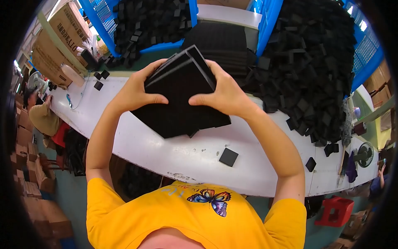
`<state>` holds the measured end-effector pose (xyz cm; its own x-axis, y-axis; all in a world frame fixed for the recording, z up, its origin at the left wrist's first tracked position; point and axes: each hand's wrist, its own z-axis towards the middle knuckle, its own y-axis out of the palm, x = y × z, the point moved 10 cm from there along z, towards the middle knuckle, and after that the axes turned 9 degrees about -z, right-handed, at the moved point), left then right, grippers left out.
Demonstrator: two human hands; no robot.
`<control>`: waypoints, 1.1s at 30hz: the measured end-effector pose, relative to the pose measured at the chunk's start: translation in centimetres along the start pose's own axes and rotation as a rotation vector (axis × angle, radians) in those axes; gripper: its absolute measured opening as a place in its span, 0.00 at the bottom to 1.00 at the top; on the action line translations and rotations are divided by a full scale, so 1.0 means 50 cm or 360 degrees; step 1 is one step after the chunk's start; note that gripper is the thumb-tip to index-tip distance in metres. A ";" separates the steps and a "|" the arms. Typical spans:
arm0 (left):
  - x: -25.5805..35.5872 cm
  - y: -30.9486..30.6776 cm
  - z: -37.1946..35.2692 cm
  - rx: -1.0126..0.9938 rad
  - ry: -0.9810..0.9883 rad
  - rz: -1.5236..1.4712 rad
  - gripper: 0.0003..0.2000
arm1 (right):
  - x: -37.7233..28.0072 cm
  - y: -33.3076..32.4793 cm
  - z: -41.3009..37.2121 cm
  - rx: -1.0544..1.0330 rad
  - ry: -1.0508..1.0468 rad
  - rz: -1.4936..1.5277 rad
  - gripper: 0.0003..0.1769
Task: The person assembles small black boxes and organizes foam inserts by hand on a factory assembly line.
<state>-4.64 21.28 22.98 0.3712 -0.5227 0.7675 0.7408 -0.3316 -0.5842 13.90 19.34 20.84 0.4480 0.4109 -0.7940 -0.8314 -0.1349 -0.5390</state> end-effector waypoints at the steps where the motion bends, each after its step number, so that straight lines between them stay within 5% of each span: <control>1: 0.028 0.002 -0.013 0.0032 0.0076 0.0158 0.48 | 0.002 0.006 -0.015 0.0001 0.0009 -0.0021 0.52; 5: 0.117 0.042 -0.045 -0.0012 0.0283 0.0699 0.50 | 0.031 0.007 -0.091 0.0072 0.0067 -0.0021 0.51; 18: 0.287 0.397 0.068 -0.0399 0.1059 0.0829 0.48 | 0.188 -0.188 -0.427 0.0790 0.0379 -0.0010 0.63; 22: 0.216 0.547 0.102 -0.0755 0.0946 0.0761 0.49 | 0.313 -0.182 -0.543 0.0905 0.0679 0.0149 0.67; 29: 0.241 0.502 0.121 -0.0675 0.0931 0.0698 0.48 | 0.348 -0.169 -0.557 0.0901 0.0587 0.0221 0.68; 33: 0.186 0.537 0.124 -0.0925 0.0678 0.0745 0.48 | 0.327 -0.142 -0.509 0.0812 0.0712 0.0416 0.61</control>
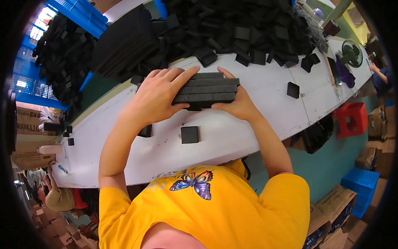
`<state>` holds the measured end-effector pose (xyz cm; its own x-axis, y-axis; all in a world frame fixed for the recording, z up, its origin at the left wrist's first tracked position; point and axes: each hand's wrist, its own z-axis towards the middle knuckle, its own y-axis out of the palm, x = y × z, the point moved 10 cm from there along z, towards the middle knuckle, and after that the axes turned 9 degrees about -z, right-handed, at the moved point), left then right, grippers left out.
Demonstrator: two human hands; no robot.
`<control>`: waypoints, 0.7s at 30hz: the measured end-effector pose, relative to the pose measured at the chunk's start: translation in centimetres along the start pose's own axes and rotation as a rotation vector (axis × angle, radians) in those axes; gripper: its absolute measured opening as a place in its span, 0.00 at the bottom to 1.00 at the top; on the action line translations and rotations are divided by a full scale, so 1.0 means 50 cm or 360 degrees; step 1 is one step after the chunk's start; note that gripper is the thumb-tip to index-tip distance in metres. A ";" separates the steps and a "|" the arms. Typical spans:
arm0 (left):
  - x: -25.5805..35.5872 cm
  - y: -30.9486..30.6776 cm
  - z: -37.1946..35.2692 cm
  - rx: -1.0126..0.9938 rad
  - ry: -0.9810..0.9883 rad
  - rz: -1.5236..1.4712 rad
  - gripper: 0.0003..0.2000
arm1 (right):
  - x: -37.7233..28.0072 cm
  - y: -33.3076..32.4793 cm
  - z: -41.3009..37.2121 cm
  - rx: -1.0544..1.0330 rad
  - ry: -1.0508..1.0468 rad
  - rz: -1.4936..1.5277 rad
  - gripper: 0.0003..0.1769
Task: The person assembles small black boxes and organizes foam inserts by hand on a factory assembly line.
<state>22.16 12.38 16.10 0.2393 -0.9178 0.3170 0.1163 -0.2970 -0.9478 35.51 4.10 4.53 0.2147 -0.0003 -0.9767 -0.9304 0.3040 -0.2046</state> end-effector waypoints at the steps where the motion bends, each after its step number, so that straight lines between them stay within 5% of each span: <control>1: 0.003 -0.011 -0.005 0.0080 0.0033 0.0003 0.47 | 0.024 -0.004 0.000 0.0049 0.0103 -0.0033 0.59; 6: -0.026 -0.131 -0.116 0.0632 -0.0128 -0.0105 0.57 | 0.096 -0.032 -0.008 0.0137 0.0325 -0.0250 0.52; 7: -0.063 -0.126 -0.150 0.0722 -0.0115 -0.0407 0.68 | 0.095 -0.030 -0.006 0.0137 0.0304 -0.0176 0.52; 11: -0.161 0.025 -0.174 0.0664 -0.0500 -0.1181 0.77 | 0.052 -0.026 -0.014 0.0163 0.0316 -0.0058 0.54; 14: -0.206 0.087 -0.163 0.0976 -0.0213 -0.2246 0.78 | 0.060 -0.039 -0.008 0.0132 0.0369 -0.0358 0.54; 21: -0.240 0.108 -0.128 0.0791 -0.0489 -0.1903 0.67 | 0.073 -0.055 -0.021 0.0131 0.0596 -0.0303 0.49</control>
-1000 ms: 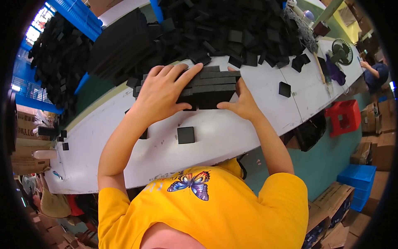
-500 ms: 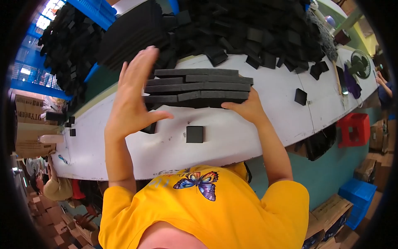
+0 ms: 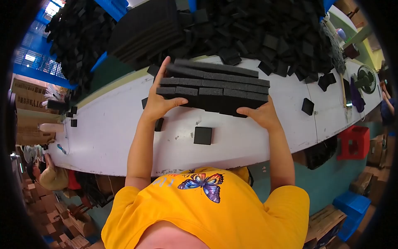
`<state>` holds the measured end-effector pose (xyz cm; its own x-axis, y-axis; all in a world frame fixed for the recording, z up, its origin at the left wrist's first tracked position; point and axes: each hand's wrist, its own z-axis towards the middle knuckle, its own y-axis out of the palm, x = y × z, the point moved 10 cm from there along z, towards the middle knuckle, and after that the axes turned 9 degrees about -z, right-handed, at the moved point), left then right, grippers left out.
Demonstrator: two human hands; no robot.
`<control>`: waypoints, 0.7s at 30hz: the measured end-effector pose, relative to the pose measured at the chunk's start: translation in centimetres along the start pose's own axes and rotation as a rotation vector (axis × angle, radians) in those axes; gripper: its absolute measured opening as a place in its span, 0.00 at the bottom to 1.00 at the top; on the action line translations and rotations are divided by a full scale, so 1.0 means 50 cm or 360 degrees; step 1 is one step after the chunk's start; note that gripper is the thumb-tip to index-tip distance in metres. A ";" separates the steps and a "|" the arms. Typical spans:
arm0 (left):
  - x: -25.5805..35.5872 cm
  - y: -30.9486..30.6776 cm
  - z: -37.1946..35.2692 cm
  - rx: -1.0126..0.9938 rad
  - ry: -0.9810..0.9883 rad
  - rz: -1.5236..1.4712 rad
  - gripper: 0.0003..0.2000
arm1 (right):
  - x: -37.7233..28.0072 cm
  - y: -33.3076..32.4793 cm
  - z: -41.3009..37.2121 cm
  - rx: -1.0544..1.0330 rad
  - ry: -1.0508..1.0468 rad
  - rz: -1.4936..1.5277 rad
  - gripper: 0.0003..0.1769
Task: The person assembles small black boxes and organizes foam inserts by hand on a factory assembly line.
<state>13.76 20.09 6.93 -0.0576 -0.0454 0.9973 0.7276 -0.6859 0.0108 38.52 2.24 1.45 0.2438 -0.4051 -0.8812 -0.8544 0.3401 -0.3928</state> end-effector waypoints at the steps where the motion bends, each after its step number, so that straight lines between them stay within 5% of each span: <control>1: -0.001 0.001 0.002 -0.0042 -0.0049 0.0022 0.67 | 0.002 -0.005 -0.003 0.0017 0.0015 -0.0058 0.50; 3: 0.004 0.004 0.002 -0.0089 0.0182 0.0194 0.64 | -0.003 -0.012 -0.008 0.0038 0.0042 -0.0177 0.52; 6: 0.000 0.023 0.002 -0.0092 0.0298 -0.0086 0.60 | -0.075 0.023 -0.013 -0.0088 -0.0597 0.0313 0.53; 8: 0.001 0.033 0.004 -0.0031 0.0224 -0.0479 0.56 | -0.055 0.016 -0.012 -0.0022 -0.0518 0.0215 0.52; 12: -0.022 0.010 -0.001 -0.0021 0.0130 0.0007 0.53 | -0.023 -0.007 -0.006 0.0101 -0.0424 0.0263 0.50; 16: -0.032 0.009 -0.005 0.0031 0.0089 -0.0375 0.57 | 0.001 -0.018 -0.006 0.0111 -0.0406 0.0447 0.45; 21: -0.036 0.029 -0.005 0.0038 0.0114 -0.0273 0.64 | -0.010 -0.005 -0.018 0.0112 -0.0387 0.0290 0.43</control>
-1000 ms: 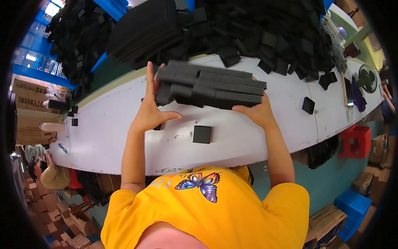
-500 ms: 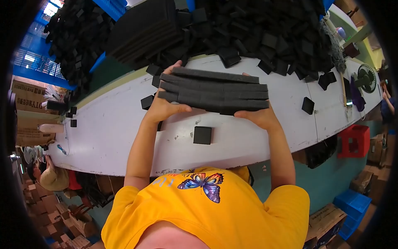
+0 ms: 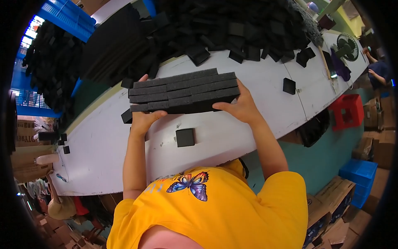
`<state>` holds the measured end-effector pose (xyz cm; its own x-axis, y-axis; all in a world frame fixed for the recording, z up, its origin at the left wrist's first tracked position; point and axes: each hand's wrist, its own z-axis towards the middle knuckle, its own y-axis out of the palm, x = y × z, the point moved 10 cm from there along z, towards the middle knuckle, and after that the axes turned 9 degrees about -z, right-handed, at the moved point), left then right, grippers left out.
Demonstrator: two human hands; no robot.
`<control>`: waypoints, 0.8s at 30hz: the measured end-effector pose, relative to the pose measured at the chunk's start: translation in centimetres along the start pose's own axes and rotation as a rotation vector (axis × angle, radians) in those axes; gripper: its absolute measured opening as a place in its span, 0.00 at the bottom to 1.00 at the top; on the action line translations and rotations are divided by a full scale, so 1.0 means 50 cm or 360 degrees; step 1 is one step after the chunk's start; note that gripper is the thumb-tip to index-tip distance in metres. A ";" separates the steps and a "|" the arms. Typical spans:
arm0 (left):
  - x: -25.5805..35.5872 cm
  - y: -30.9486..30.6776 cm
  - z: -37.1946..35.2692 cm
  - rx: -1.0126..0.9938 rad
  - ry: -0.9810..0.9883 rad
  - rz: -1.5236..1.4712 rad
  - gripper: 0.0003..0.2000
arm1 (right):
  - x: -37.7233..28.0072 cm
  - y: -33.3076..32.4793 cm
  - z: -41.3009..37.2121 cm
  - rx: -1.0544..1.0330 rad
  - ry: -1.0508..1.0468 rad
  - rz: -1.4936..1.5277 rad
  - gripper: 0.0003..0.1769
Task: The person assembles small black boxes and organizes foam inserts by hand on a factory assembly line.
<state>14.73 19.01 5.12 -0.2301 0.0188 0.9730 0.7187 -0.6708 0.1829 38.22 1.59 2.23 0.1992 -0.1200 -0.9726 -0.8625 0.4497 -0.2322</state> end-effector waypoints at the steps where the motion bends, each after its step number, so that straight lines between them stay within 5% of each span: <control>1: 0.003 0.007 -0.001 0.0034 -0.0011 -0.0024 0.64 | -0.001 0.002 0.000 0.0001 0.0022 -0.0024 0.42; 11: 0.009 0.009 -0.009 0.0009 0.0104 0.0083 0.63 | 0.000 -0.002 0.003 -0.0063 0.0127 -0.0026 0.41; 20: -0.050 -0.034 -0.033 0.0199 -0.0374 0.0256 0.32 | 0.001 -0.010 0.010 -0.0069 0.0036 0.0027 0.39; 24: -0.034 -0.037 -0.032 0.0221 -0.0215 0.0333 0.37 | -0.001 -0.014 0.013 -0.0090 0.0045 0.0054 0.40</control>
<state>12.74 19.05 2.93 0.0159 -0.0045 0.9999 0.8265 -0.5628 -0.0156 39.09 1.86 2.42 0.1571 -0.1309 -0.9789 -0.8935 0.4033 -0.1973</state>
